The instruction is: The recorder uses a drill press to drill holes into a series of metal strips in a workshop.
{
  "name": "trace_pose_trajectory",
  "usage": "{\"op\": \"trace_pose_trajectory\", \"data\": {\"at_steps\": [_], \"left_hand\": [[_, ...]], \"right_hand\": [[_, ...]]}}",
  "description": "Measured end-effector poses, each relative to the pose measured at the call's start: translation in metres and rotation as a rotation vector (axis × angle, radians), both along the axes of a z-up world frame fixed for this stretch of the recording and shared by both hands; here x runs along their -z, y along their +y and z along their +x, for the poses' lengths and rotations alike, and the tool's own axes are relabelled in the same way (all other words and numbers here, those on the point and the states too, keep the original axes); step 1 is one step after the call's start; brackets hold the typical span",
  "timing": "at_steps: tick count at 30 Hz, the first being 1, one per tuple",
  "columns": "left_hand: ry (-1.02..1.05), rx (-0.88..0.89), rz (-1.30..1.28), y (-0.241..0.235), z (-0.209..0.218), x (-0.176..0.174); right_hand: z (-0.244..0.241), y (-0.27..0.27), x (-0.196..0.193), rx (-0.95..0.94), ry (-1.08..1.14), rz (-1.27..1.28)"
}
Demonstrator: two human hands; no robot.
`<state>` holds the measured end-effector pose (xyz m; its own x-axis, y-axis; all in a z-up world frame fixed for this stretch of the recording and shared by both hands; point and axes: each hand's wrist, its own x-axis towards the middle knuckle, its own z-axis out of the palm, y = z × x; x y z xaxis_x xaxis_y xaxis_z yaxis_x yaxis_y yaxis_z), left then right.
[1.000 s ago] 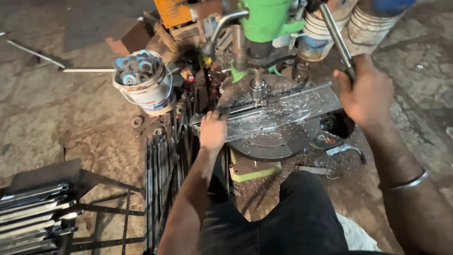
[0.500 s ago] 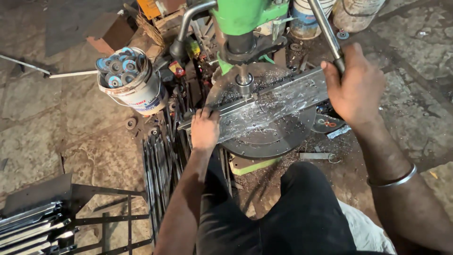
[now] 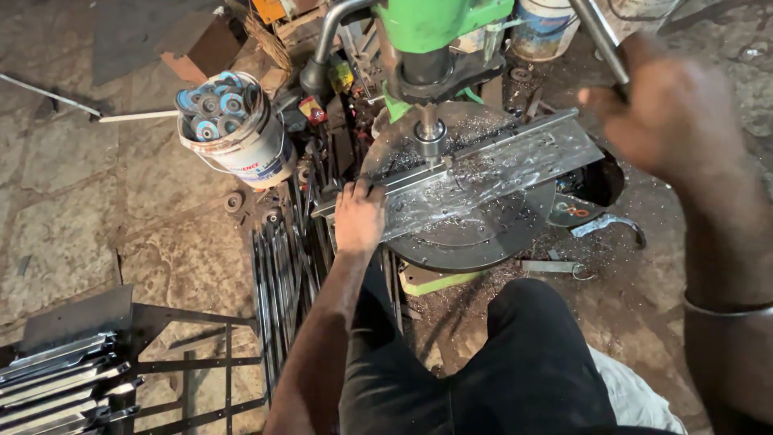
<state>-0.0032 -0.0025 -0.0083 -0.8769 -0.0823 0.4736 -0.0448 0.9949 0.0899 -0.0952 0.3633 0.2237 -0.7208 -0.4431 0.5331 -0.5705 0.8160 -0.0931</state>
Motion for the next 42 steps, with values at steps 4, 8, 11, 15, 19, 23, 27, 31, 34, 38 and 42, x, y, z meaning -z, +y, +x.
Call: {"op": "trace_pose_trajectory", "data": {"at_steps": [4, 8, 11, 15, 19, 23, 27, 31, 34, 38, 42], "left_hand": [[-0.026, -0.003, 0.023, 0.001, 0.002, -0.002], [-0.059, -0.005, 0.045, 0.003, 0.004, -0.011], [-0.04, 0.006, 0.052, 0.001, 0.002, -0.008], [-0.044, 0.011, 0.074, 0.0, 0.002, -0.008], [-0.061, 0.008, 0.105, 0.0, 0.002, -0.004], [-0.076, 0.001, 0.106, 0.004, 0.005, -0.016], [-0.1, 0.0, 0.117, 0.004, 0.004, -0.013], [-0.109, -0.012, 0.145, 0.005, 0.006, -0.012], [-0.123, -0.028, 0.138, 0.002, 0.003, -0.005], [-0.21, -0.115, 0.148, 0.004, 0.004, -0.026], [-0.284, -0.171, 0.127, -0.006, 0.001, -0.015]], "right_hand": [[-0.002, -0.005, 0.01, -0.087, 0.067, -0.038], [-0.024, -0.006, 0.059, -0.036, -0.015, -0.154], [-0.029, -0.005, 0.067, -0.064, 0.012, -0.179], [-0.014, -0.008, 0.04, -0.07, 0.004, -0.157], [-0.011, -0.006, 0.035, -0.07, 0.021, -0.114], [-0.011, -0.006, 0.037, -0.075, 0.048, -0.128], [-0.025, -0.017, 0.068, -0.017, -0.085, -0.235], [-0.043, -0.012, 0.101, 0.026, -0.05, -0.29], [-0.05, -0.012, 0.109, 0.015, -0.002, -0.296], [-0.055, -0.015, 0.115, 0.014, 0.019, -0.302], [-0.054, -0.019, 0.117, 0.005, 0.042, -0.328]]}}
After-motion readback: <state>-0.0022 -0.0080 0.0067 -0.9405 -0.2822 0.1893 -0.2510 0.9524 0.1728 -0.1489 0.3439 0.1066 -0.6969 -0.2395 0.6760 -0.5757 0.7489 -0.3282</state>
